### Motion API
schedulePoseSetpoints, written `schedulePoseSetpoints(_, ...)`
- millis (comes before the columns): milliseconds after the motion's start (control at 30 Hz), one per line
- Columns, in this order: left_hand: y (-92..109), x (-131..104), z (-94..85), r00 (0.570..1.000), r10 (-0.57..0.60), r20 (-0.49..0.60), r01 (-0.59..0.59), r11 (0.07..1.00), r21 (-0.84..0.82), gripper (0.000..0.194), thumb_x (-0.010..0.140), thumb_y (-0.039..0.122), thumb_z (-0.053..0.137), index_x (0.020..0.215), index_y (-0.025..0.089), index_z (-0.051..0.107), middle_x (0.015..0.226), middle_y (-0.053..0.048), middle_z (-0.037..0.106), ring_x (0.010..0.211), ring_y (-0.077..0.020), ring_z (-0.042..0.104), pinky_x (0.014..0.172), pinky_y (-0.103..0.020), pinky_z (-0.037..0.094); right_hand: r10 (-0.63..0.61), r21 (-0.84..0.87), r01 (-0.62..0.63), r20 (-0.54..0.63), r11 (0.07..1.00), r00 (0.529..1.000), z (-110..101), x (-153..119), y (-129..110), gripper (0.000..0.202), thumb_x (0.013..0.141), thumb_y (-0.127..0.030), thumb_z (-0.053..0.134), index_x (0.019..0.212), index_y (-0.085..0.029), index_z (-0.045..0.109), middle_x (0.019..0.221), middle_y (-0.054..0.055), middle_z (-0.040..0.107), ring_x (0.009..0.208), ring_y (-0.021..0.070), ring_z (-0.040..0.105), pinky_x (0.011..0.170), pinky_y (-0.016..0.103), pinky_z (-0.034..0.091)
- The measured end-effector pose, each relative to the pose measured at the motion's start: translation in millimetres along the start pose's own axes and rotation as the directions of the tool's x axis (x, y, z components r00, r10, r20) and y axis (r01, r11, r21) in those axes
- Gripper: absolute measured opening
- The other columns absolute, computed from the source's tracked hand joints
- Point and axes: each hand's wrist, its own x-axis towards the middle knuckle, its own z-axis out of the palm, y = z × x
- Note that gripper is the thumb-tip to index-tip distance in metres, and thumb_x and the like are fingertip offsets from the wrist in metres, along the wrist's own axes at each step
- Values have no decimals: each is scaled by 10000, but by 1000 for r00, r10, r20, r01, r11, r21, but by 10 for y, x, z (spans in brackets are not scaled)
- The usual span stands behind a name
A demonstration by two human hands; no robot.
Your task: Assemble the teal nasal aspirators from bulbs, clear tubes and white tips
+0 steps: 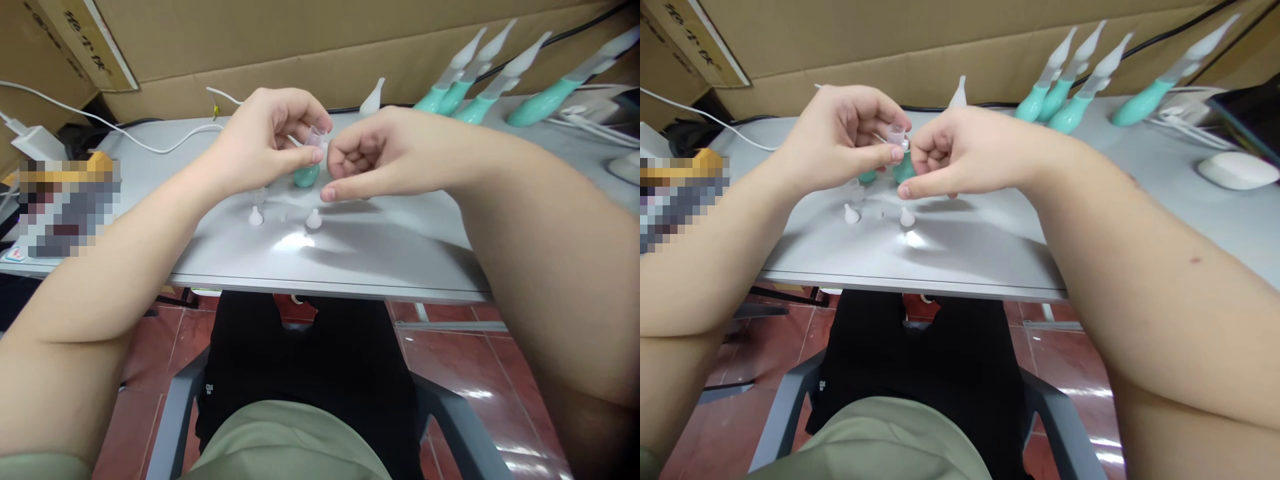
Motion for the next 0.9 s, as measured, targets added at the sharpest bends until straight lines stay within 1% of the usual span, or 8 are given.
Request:
schedulePoseSetpoints(100,-7,4,1,1000,-10,-9,10,998,-60,265,827,317,1072,998,317,871,1118,-37,956,1045,-254,836,927,-470,712,35,87,-21,-167,996,985,33,-10,-71,556,1000,-355,1156,737,-228,683,618,-32,613,542,116,480,507,366,288)
schedulePoseSetpoints(200,-37,14,-5,1000,16,7,-14,989,-149,310,820,318,1102,1016,317,862,1032,-15,918,972,-235,846,913,-477,726,42,237,53,-379,970,924,149,37,-104,532,894,-438,1260,822,-228,777,669,-6,709,546,150,596,491,370,349)
schedulePoseSetpoints(267,-62,32,-2,1000,4,-10,-5,989,-147,319,819,372,1101,1022,330,859,1022,-11,918,973,-258,862,919,-510,730,59,340,106,-442,934,895,223,83,-116,524,863,-459,1282,848,-221,815,692,17,747,557,172,645,488,376,408)
schedulePoseSetpoints(400,-92,73,34,996,-65,-66,59,994,-87,571,685,583,1196,979,332,775,1003,-56,912,1010,-349,885,969,-621,728,155,455,76,-448,887,880,290,154,-135,404,912,-274,1234,830,-199,846,668,44,749,577,187,673,517,366,523)
schedulePoseSetpoints(533,-72,56,47,995,-43,-92,33,994,-104,631,726,652,1217,1001,319,757,986,-26,917,970,-280,862,938,-530,735,166,431,80,-503,899,848,305,171,-135,336,893,-114,1162,802,-223,858,649,20,732,585,191,656,542,374,518)
schedulePoseSetpoints(633,-26,20,35,994,-54,-91,41,990,-134,576,737,580,1220,995,312,780,993,-24,921,965,-272,872,916,-498,728,106,397,135,-528,908,843,328,170,-112,354,917,-203,1172,827,-243,832,670,1,708,575,174,600,554,392,461)
schedulePoseSetpoints(800,5,5,30,992,-96,-82,78,977,-200,477,771,447,1203,1032,263,848,945,-45,915,920,-282,900,928,-493,720,25,372,179,-483,911,875,353,171,-40,530,908,-518,1220,866,-253,763,713,-10,658,595,160,571,585,416,404)
schedulePoseSetpoints(900,3,17,26,993,-117,-20,108,960,-260,469,729,392,1242,999,248,885,918,-53,918,901,-278,888,946,-514,732,29,372,154,-442,915,897,352,173,-22,473,962,-479,1161,874,-262,751,708,-19,652,589,159,539,594,407,369)
